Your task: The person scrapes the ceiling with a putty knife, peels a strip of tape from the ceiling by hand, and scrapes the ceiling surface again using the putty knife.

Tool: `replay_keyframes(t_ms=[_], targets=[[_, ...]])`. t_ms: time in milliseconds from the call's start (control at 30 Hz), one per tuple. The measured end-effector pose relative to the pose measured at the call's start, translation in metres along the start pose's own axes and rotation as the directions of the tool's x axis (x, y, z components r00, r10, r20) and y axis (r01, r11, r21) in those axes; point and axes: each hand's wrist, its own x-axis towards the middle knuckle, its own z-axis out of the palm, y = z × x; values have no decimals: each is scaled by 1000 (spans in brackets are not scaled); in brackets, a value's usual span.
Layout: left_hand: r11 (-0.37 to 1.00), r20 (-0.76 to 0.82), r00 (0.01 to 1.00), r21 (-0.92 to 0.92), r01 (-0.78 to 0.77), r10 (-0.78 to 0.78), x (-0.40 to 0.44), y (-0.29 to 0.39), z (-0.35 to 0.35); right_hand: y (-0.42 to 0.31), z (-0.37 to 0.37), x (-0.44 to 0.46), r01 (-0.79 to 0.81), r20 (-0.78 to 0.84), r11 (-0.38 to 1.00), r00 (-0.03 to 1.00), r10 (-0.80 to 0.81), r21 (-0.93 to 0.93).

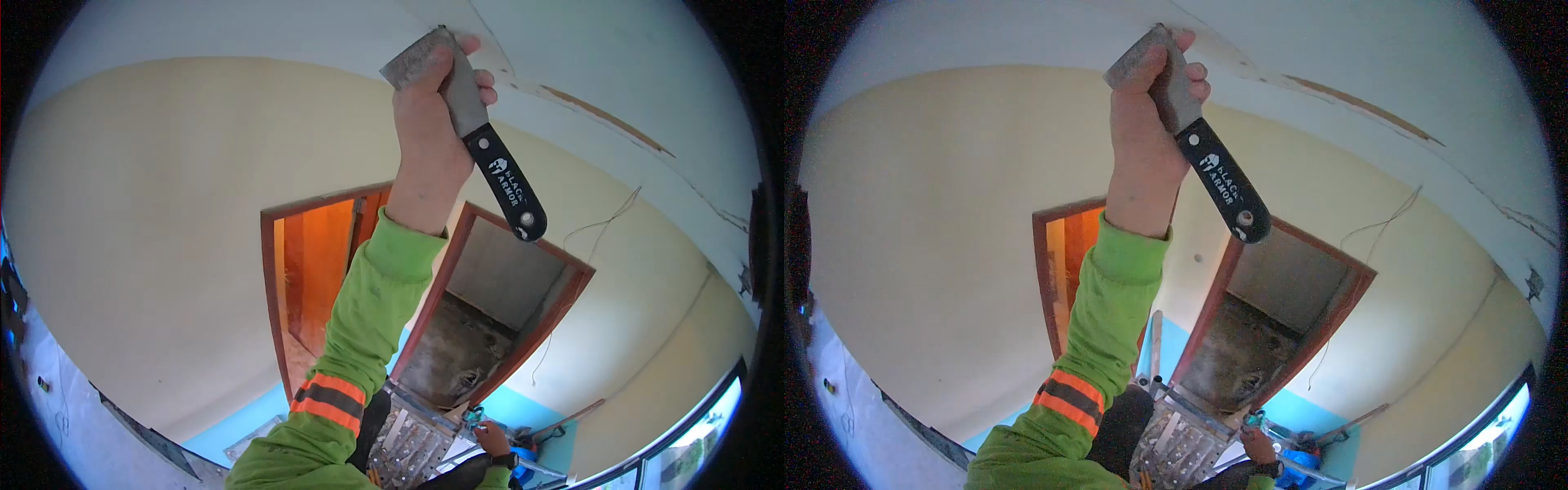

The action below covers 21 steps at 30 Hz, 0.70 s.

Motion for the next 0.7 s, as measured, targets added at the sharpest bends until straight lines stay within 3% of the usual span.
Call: replay_keyframes(t_ms=[100, 200, 433, 500, 633, 700], targets=[[1000, -21, 1000, 20, -3, 3, -1, 1, 2, 2, 3, 0, 59, -28, 997, 998, -58, 47], [997, -15, 1000, 77, -8, 9, -2, 3, 1, 5, 3, -1, 68, -16, 997, 998, -69, -19], [996, -3, 1000, 90, -1, 1, -7, 7, -5, 5, -1, -7, 17, 12, 1000, 1000, -17, 10], [963, 40, 997, 259, -70, 61, -13, 7, -7, 0, -3, -8, 12, 14, 1000, 1000, -12, -2], [900, 49, 982, 393, -188, 183, -8, -3, -17, -4, -2, -8, 8, -10, 1000, 1000, -9, -17], [798, 140, 941, 500, -336, 308, -2, -2, -19, -9, -3, -8, -6, -6, 1000, 1000, 6, -26]])
